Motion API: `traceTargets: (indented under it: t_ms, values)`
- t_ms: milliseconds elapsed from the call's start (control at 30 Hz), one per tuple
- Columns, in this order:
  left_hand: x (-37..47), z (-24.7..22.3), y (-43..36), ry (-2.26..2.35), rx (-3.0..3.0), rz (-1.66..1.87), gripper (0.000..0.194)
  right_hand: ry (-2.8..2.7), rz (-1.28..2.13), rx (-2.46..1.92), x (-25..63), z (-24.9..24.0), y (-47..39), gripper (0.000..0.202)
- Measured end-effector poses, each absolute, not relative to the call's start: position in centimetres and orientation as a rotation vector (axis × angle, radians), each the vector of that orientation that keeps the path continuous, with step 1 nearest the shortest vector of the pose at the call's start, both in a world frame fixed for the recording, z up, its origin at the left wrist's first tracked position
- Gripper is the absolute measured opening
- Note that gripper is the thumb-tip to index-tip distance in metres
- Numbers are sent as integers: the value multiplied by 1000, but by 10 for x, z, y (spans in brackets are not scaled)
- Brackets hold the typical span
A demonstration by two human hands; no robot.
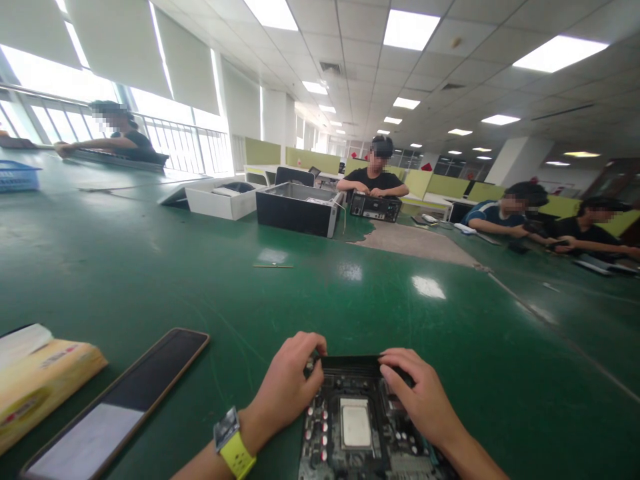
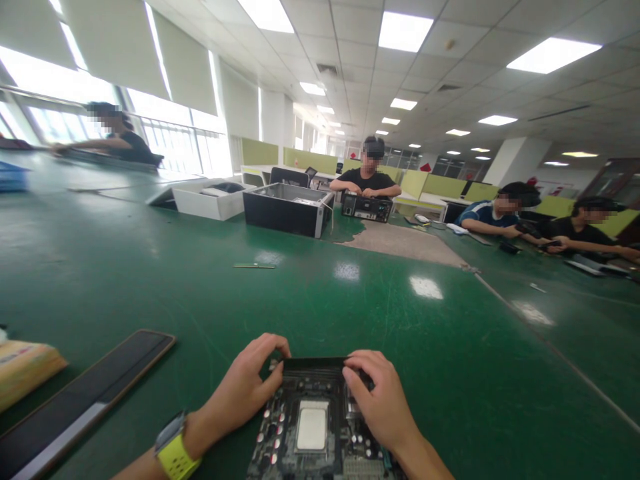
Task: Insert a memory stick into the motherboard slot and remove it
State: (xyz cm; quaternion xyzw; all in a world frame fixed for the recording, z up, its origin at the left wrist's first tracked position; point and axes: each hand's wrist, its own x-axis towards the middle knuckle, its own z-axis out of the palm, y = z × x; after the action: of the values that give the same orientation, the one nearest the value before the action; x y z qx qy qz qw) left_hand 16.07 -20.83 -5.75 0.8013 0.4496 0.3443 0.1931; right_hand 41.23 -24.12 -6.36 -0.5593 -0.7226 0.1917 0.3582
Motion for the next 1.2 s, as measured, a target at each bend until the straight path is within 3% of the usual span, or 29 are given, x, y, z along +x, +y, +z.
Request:
traceTargets:
  t_ms: [1200]
  values:
    - [159, -59, -204, 1252, 2110, 1072, 12, -1879, 469, -1413, 411, -56, -243, 22]
